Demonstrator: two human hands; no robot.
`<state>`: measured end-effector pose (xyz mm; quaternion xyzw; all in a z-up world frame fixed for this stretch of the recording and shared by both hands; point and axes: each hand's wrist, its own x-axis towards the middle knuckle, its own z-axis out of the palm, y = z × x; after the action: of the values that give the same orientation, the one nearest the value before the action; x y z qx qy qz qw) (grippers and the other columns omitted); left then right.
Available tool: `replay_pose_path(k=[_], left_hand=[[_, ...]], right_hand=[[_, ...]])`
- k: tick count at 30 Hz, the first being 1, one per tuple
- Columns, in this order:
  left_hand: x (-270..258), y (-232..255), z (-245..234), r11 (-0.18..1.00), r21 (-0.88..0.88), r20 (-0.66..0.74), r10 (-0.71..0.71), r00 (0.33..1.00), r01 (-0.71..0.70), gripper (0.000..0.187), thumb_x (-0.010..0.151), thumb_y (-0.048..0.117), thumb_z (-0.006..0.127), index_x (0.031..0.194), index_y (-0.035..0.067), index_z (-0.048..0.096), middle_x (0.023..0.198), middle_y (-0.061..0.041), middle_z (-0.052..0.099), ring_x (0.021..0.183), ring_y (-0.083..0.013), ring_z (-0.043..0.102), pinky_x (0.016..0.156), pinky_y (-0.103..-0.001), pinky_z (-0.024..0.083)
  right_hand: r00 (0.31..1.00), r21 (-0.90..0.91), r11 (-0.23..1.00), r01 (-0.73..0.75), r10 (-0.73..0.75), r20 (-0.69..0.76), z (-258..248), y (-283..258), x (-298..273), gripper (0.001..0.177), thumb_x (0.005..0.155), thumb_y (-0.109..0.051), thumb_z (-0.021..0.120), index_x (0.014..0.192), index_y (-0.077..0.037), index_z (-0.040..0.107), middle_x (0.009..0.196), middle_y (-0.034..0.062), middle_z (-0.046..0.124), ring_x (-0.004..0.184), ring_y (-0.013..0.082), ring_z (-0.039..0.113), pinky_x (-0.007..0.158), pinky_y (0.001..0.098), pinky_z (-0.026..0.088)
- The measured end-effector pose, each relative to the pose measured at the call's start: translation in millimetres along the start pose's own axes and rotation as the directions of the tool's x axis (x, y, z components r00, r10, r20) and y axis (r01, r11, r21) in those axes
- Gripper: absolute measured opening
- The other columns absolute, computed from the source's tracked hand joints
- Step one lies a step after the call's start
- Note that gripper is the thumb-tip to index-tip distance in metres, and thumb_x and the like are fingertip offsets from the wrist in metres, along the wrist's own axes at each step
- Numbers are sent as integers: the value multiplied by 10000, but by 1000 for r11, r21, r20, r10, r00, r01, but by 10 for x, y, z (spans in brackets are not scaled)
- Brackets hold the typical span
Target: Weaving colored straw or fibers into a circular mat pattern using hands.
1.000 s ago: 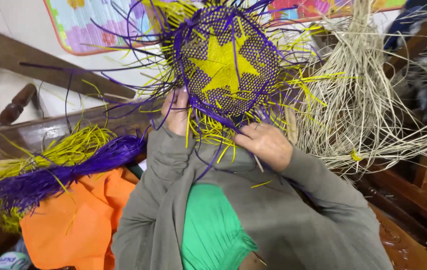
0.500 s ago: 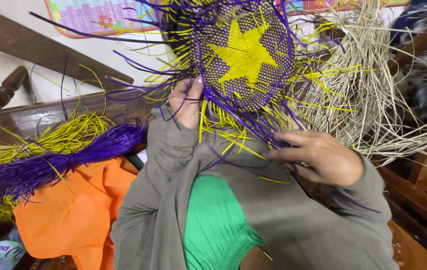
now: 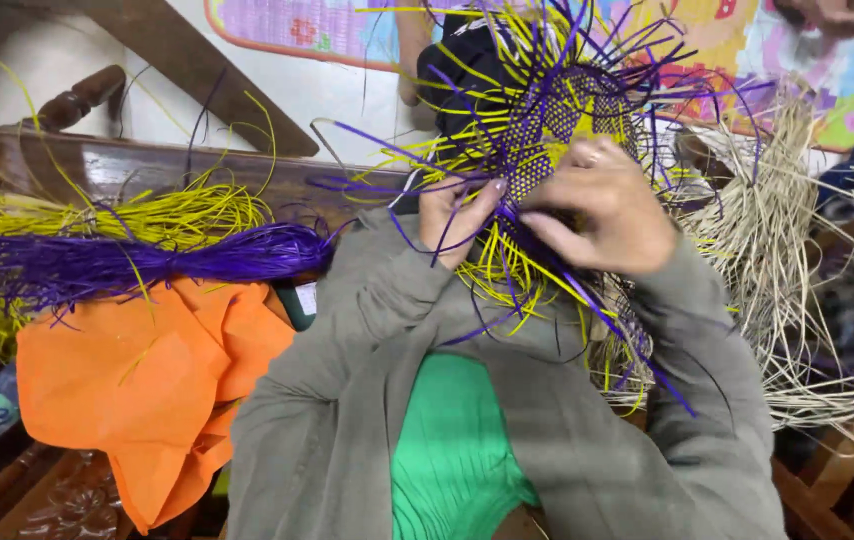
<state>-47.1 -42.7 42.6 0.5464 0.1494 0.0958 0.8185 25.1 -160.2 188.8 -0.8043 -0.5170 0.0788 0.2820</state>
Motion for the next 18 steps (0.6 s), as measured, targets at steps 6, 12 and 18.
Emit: replay_pose_path(k=[6,12,18], left_hand=[[40,-94,-95,970,242,-130,8,991,24,152,719,183,661,769,41,640,762,-40,647,716,-92,586,723,-211,472],[49,130,-72,994,106,-28,7,1000,-4,114,752,159,621,815,68,643,778,-17,647,729,-68,572,705,-214,475],[74,19,-86,980,177,-36,-82,996,88,152,739,195,637,800,56,652,755,19,639,722,-23,533,682,-182,458]], right_hand=[[962,-176,959,223,-246,-116,397,184,177,135,803,-94,501,698,-11,521,735,110,521,782,282,509,789,429,373],[983,-526,846,86,-158,-94,356,272,19,284,815,-232,533,582,-110,428,571,37,431,565,228,435,607,364,310],[991,-779,615,-122,115,-64,122,630,83,614,825,-687,395,1001,-136,599,851,46,527,713,211,511,677,369,337]])
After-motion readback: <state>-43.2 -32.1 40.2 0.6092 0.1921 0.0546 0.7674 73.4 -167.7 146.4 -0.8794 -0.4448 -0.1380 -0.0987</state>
